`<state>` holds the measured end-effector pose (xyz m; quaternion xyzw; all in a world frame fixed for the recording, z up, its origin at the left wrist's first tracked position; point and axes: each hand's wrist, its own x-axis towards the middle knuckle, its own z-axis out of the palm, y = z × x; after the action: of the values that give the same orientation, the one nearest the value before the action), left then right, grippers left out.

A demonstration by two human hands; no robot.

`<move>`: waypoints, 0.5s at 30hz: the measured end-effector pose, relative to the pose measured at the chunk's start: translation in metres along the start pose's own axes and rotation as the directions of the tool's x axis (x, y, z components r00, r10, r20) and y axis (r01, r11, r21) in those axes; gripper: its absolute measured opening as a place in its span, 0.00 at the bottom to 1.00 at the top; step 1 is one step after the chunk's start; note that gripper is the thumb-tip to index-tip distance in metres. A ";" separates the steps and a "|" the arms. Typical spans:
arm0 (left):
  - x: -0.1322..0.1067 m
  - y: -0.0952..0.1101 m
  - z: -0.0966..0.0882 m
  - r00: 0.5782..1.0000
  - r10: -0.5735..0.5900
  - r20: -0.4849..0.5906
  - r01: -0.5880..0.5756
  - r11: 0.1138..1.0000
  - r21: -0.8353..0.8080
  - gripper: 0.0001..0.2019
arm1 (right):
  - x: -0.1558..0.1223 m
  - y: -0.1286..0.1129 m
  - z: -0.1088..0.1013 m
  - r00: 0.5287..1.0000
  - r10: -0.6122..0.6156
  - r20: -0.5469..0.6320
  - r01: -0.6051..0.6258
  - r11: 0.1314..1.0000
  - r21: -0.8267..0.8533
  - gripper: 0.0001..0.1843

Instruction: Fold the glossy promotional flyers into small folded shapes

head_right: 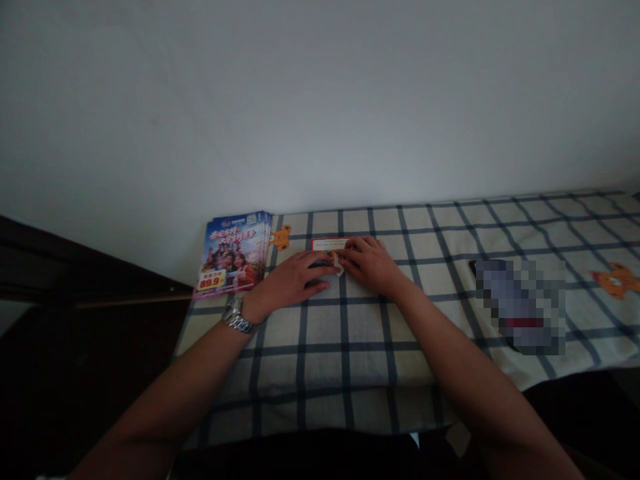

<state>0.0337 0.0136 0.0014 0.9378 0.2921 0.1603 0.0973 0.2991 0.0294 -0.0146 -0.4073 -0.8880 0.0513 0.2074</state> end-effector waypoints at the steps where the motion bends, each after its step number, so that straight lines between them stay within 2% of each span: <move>1: 0.000 0.000 0.000 1.000 -0.005 -0.002 0.005 1.000 0.006 0.17 | 0.000 -0.001 0.000 1.000 0.001 -0.002 -0.001 1.000 0.000 0.20; 15: 0.000 0.001 -0.006 0.993 -0.082 -0.090 0.095 0.983 0.157 0.13 | -0.001 0.001 -0.001 1.000 -0.009 -0.024 0.009 1.000 0.012 0.20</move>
<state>0.0317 0.0135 0.0075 0.9213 0.3492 0.1703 0.0160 0.3003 0.0296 -0.0145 -0.4026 -0.8869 0.0509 0.2207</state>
